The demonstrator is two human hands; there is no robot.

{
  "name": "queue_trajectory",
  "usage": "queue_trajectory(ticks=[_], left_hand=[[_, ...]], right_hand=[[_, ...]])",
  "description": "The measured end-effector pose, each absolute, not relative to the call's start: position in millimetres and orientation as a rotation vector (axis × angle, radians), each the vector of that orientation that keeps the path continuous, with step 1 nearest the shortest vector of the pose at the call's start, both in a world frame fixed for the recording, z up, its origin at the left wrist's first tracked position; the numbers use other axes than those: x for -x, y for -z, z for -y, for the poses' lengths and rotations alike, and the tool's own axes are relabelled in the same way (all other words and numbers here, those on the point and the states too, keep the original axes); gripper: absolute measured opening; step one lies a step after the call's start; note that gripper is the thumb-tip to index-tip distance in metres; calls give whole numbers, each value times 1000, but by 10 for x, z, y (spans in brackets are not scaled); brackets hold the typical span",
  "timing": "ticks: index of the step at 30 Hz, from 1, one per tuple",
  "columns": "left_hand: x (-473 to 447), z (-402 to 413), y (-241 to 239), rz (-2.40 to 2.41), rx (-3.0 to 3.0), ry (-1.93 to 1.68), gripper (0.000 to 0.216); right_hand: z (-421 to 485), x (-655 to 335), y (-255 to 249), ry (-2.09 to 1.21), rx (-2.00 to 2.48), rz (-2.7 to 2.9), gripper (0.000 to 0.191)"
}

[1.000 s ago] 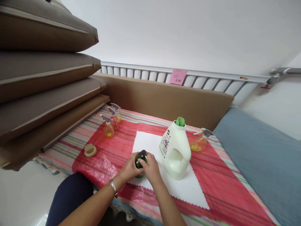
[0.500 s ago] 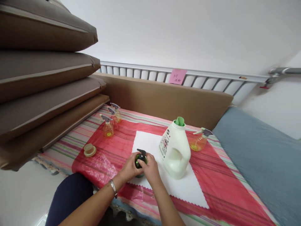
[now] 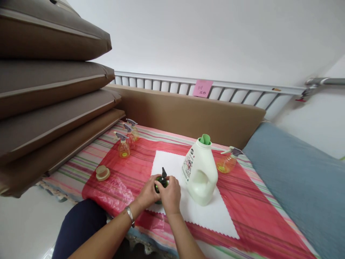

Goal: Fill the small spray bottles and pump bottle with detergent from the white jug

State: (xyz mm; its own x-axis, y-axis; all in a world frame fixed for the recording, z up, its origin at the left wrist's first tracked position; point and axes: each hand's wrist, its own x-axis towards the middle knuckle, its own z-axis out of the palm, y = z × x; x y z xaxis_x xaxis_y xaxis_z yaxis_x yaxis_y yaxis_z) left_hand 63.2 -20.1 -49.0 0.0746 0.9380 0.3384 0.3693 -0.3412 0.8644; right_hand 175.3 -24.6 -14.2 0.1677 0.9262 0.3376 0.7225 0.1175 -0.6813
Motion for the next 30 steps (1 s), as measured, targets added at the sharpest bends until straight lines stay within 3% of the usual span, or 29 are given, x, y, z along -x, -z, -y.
queue_trajectory(ticks=[10,30], left_hand=[[-633,200,459,-1230,-1800,-1279,62],[-648,208,460,-1298,-1793,-1269,56]], right_hand=[[193,-1895,124,-569,1336,1802,25],[254,-1700,157,-242,1711,1587,35]])
